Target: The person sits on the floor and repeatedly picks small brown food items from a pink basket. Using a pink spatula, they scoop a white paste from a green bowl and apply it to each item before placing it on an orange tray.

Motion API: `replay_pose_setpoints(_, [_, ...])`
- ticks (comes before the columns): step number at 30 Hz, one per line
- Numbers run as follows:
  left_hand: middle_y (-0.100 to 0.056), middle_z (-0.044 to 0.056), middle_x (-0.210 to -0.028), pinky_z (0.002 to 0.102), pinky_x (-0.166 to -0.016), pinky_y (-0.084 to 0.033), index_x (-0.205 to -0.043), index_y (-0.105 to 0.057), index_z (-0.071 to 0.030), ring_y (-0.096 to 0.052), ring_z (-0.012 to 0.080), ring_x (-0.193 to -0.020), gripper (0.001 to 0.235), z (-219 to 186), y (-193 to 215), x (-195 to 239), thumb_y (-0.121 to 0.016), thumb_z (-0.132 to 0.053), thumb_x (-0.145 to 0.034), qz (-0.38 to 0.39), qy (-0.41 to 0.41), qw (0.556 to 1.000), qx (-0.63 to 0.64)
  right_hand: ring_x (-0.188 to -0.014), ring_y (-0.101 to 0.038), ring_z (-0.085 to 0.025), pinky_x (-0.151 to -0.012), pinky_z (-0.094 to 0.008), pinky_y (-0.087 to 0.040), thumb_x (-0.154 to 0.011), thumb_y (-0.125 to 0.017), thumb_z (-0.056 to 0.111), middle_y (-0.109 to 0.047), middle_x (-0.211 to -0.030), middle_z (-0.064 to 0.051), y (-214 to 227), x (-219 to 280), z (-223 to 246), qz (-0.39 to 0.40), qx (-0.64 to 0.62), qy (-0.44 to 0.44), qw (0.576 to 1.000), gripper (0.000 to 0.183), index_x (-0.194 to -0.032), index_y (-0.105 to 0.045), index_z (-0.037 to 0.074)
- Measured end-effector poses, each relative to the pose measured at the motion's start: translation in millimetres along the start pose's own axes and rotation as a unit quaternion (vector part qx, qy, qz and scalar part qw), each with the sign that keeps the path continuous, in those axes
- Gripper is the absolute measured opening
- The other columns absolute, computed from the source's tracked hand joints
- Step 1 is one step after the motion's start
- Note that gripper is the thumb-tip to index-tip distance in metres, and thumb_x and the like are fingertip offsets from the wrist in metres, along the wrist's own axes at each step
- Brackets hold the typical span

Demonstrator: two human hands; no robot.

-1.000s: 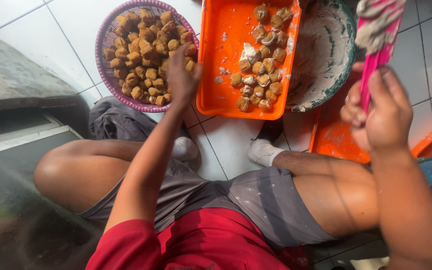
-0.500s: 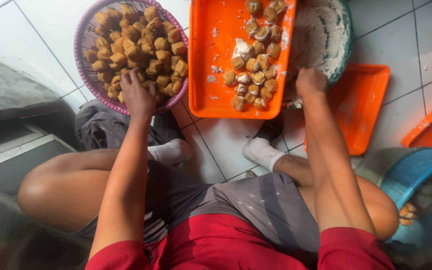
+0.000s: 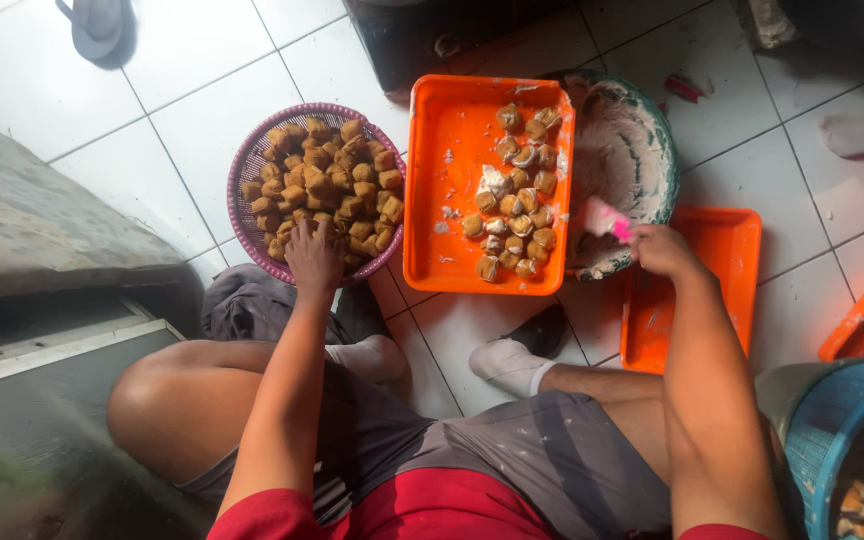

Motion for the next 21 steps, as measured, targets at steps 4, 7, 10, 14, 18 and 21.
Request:
replay_pose_setpoints(4, [-0.06,0.01,-0.114,0.048,-0.086,-0.047,-0.112,-0.06,-0.011,-0.057,0.0331,-0.11,0.024,0.3,-0.7,4.2,-0.069,-0.025,-0.095,-0.029,-0.022,0.999,0.017,-0.065,-0.055,-0.011,-0.056,-0.028,-0.044,-0.102,-0.055,0.02,-0.065,-0.088,-0.001,-12.1,17.4,1.4,-0.02,-0.417,-0.031,0.908,0.018,-0.114,-0.058,0.008])
replay_pose_setpoints(7, [-0.062,0.012,-0.11,0.049,-0.081,-0.048,-0.111,-0.059,-0.008,-0.061,0.0348,-0.104,0.02,-7.7,7.2,-2.9,-0.063,-0.026,-0.103,-0.056,0.002,0.996,0.07,-0.058,-0.046,-0.007,-0.051,-0.024,-0.038,-0.102,-0.056,0.017,-0.055,-0.078,0.003,-23.2,46.0,42.7,-0.028,-0.578,0.012,0.815,0.01,-0.11,-0.056,0.011])
replay_pose_setpoints(10, [-0.064,0.013,-0.105,0.045,-0.078,-0.051,-0.113,-0.057,-0.004,-0.064,0.0323,-0.096,0.021,-29.0,20.6,-4.0,-0.059,-0.024,-0.107,-0.053,0.062,0.98,0.18,-0.053,-0.039,-0.005,-0.047,-0.022,-0.033,-0.103,-0.058,0.019,-0.048,-0.07,0.004,-36.9,84.2,88.0,-0.032,-0.676,0.042,0.735,0.008,-0.104,-0.056,0.011])
replay_pose_setpoints(14, [-0.068,0.007,-0.098,0.034,-0.077,-0.059,-0.111,-0.055,-0.003,-0.069,0.0191,-0.087,0.02,-99.0,32.4,-19.8,-0.064,-0.018,-0.102,-0.018,0.126,0.871,0.475,-0.05,-0.034,-0.002,-0.043,-0.02,-0.027,-0.102,-0.068,0.026,-0.043,-0.067,0.008,-53.5,128.4,149.3,-0.007,-0.657,0.084,0.749,0.018,-0.101,-0.056,0.011])
replay_pose_setpoints(18, [-0.074,0.007,-0.106,0.029,-0.09,-0.052,-0.123,-0.054,-0.002,-0.068,0.0147,-0.098,0.03,-202.0,49.8,5.3,-0.069,-0.015,-0.1,0.006,-0.052,0.809,0.586,-0.048,-0.037,-0.004,-0.042,-0.021,-0.03,-0.099,-0.073,0.031,-0.045,-0.064,0.004,-71.8,162.5,197.8,0.007,-0.607,0.167,0.777,0.027,-0.099,-0.057,0.009])
replay_pose_setpoints(21, [-0.074,0.005,-0.101,0.026,-0.086,-0.055,-0.117,-0.065,-0.002,-0.068,0.0124,-0.095,0.027,-259.6,55.6,42.1,-0.073,-0.015,-0.095,0.133,0.022,0.728,0.672,-0.049,-0.037,-0.002,-0.043,-0.019,-0.029,-0.09,-0.078,0.028,-0.053,-0.071,0.006,-78.4,178.4,213.6,0.014,-0.616,0.17,0.769,0.03,-0.106,-0.058,0.012])
Point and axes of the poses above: each hand's wrist, its own x-axis away from the middle knuckle, its own y-axis out of the back of the hand, z = x × y, the point moved 2 cm from there along -x, towards the middle knuckle
